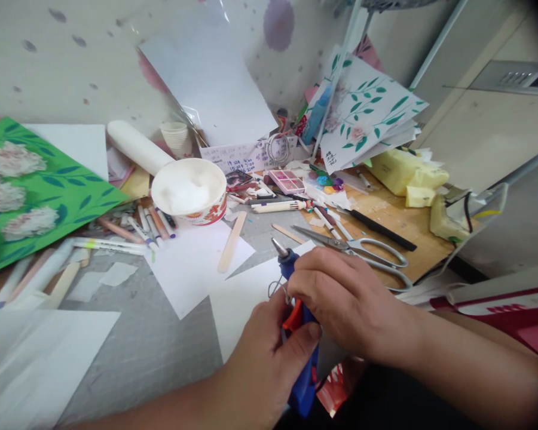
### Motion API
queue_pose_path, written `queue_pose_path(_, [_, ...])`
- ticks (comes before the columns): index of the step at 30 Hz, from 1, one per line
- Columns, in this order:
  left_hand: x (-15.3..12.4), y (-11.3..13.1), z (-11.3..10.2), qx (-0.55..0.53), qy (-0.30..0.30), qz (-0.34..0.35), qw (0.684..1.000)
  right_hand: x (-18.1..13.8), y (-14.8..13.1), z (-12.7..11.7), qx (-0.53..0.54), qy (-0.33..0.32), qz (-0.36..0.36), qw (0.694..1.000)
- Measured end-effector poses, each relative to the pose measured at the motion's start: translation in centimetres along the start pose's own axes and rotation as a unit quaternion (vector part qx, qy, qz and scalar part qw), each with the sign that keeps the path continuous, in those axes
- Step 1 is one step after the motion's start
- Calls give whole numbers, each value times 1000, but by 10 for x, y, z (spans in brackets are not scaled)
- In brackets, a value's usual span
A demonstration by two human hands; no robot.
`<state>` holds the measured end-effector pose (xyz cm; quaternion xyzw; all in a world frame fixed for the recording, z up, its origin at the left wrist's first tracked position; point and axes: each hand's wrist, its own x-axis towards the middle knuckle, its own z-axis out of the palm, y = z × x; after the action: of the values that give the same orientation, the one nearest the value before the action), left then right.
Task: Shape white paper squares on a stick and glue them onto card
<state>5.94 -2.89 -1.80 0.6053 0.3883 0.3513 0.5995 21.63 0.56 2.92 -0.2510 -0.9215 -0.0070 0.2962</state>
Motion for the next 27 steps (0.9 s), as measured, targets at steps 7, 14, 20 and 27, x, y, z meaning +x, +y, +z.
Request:
queue_pose_path(7, [-1, 3, -1, -20, -10, -16, 1000, -4, -3, 4, 7, 7, 14, 1000])
queue_pose_path(14, [2, 8, -1, -38, -11, 7, 999, -12, -8, 10, 48, 45, 72, 995])
queue_pose_path(20, [2, 6, -1, -48, -10, 7, 999, -13, -5, 6, 131, 89, 120, 980])
queue_pose_path(27, [1, 5, -1, -22, 4, -9, 1000, -17, -1, 8, 100, 92, 91, 987])
